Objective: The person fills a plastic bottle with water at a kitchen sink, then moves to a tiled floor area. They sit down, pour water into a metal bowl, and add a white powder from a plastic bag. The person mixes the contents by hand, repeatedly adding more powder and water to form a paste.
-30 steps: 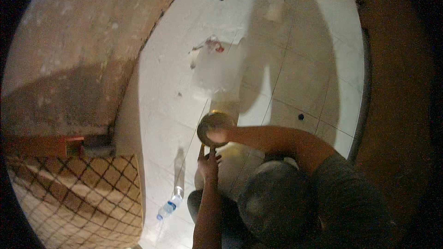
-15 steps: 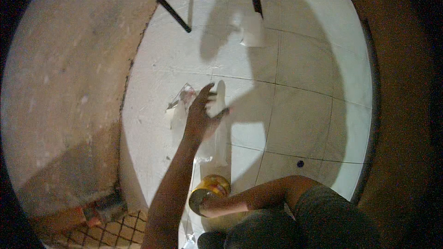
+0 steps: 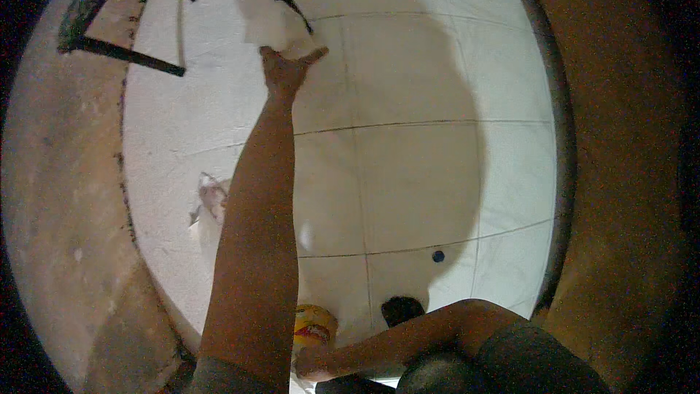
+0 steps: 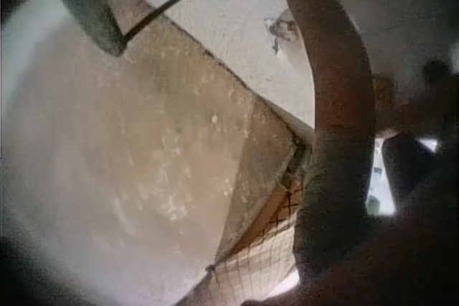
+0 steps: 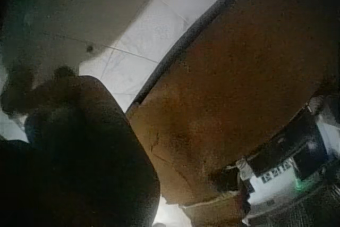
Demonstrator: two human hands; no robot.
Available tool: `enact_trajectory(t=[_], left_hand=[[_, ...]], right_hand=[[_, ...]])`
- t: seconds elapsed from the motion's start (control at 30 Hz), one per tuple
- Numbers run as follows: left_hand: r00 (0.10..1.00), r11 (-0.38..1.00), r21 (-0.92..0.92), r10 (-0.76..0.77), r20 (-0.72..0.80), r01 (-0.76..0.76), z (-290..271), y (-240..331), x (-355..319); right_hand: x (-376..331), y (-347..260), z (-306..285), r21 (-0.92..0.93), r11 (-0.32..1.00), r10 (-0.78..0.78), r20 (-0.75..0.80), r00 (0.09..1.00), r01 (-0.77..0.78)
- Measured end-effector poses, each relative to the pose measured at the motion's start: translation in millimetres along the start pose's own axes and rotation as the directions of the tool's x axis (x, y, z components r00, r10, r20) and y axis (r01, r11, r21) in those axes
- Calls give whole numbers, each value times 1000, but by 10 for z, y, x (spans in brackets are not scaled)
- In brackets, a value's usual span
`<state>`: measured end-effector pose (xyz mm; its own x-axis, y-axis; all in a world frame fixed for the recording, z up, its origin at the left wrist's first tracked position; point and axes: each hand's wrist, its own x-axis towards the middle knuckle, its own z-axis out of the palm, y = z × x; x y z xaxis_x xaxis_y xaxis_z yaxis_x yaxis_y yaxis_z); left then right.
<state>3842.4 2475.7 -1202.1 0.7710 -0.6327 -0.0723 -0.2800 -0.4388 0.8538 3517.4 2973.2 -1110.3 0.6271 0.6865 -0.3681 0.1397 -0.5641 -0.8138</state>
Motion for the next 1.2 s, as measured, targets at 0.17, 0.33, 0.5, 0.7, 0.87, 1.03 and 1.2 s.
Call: enact_trajectory(t=[0.17,0.33,0.5,0.7,0.87,1.03,1.2], left_hand=[[945,941,142,-284,-161,307,508,92,278],[971,994,-47,84,-223,-97,178,-552,598],[978,981,89,181,-108,-172,302,-287,67],[929,939,98,340,-144,-329,24,-218,-676],[930,32,-969,276,242,243,-670,-324,-1237],[862,53,-895,251,441,442,-1889,217,-2331],[888,310,-837,-251,386,451,-3369,995,-3890]], right_hand=[[-227,128,44,13,993,-113,-203,973,118],[-487,41,144,-68,948,-312,-380,871,310],[-646,191,327,-85,939,-332,-464,821,332],[-777,60,367,-171,905,-424,-447,787,390],[-957,-44,212,9,881,-453,-279,847,474],[-1003,80,89,-46,887,-454,-274,848,460],[-908,-23,-167,-147,899,-437,-276,856,412]])
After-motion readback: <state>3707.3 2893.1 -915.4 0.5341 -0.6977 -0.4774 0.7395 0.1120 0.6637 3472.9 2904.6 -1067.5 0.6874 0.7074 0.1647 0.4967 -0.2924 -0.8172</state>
